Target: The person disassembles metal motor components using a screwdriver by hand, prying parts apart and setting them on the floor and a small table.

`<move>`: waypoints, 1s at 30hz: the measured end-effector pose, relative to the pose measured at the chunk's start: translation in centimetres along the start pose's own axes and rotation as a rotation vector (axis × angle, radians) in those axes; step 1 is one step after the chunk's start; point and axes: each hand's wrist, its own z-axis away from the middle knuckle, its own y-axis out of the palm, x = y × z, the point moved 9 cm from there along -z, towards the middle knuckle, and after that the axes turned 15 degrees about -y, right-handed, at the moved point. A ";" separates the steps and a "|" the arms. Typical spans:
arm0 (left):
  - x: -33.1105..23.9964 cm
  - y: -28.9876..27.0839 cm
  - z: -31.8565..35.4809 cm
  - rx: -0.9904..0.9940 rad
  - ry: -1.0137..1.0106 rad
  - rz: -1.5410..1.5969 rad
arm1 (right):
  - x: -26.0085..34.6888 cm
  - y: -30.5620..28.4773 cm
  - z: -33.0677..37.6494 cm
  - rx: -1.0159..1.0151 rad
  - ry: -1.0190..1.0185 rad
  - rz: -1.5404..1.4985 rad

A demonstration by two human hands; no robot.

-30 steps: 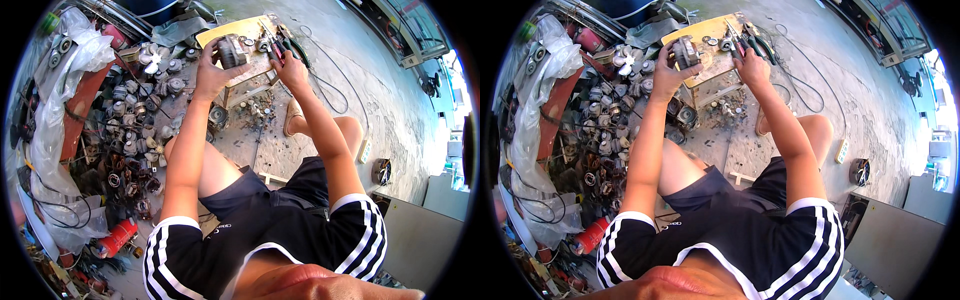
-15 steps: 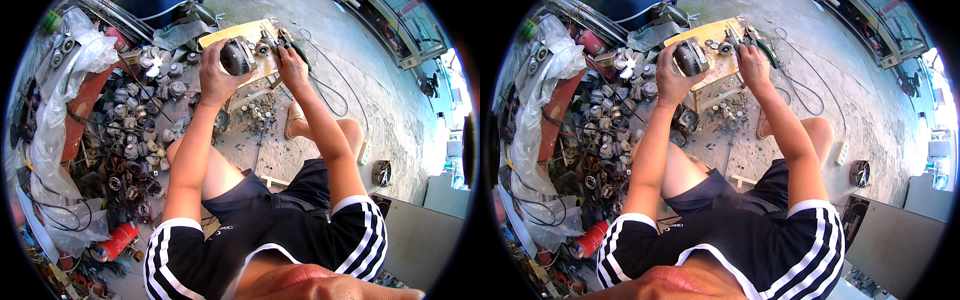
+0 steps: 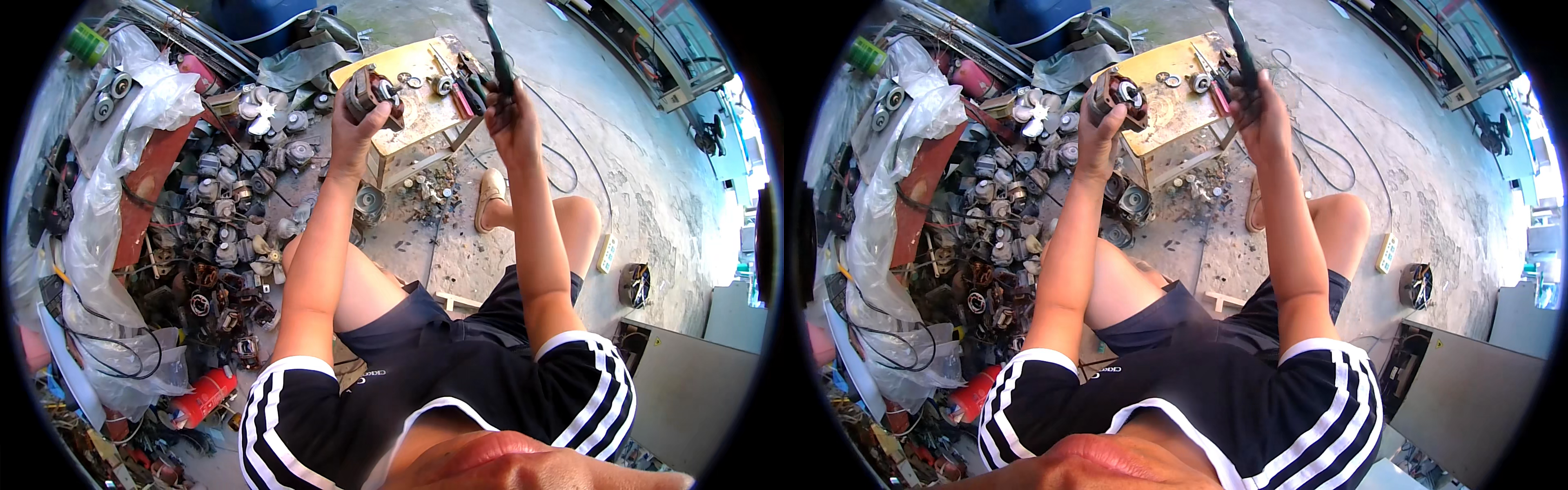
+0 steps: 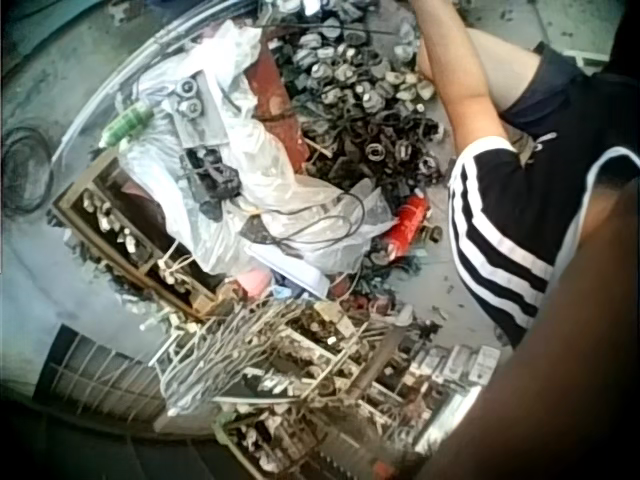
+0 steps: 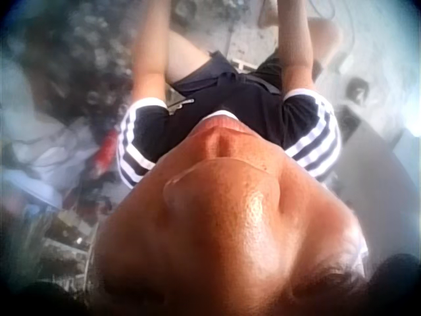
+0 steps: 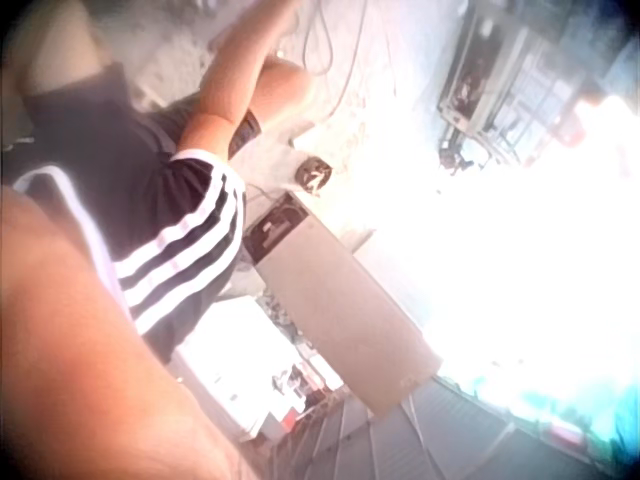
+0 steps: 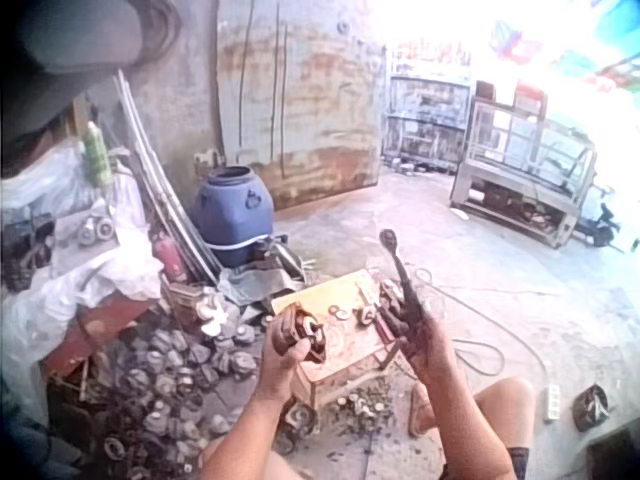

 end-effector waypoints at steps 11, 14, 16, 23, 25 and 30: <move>2.1 2.0 0.3 0.109 -0.178 -0.053 | 1.8 2.6 4.7 0.283 -0.086 0.581; 2.7 1.8 0.5 0.051 -0.187 -0.112 | 3.4 4.1 5.3 0.308 -0.163 0.537; 2.8 2.0 0.4 0.024 -0.164 -0.157 | 4.2 3.1 5.3 0.330 -0.279 0.809; 1.5 3.3 1.8 -0.077 0.126 -0.721 | 1.0 2.2 7.2 0.282 0.133 0.609; 0.7 4.1 2.2 -0.103 0.250 -0.867 | 0.4 2.1 7.3 0.278 0.196 0.595; -1.5 5.2 3.7 -0.211 0.475 -1.098 | 0.6 3.4 7.8 0.335 0.196 0.614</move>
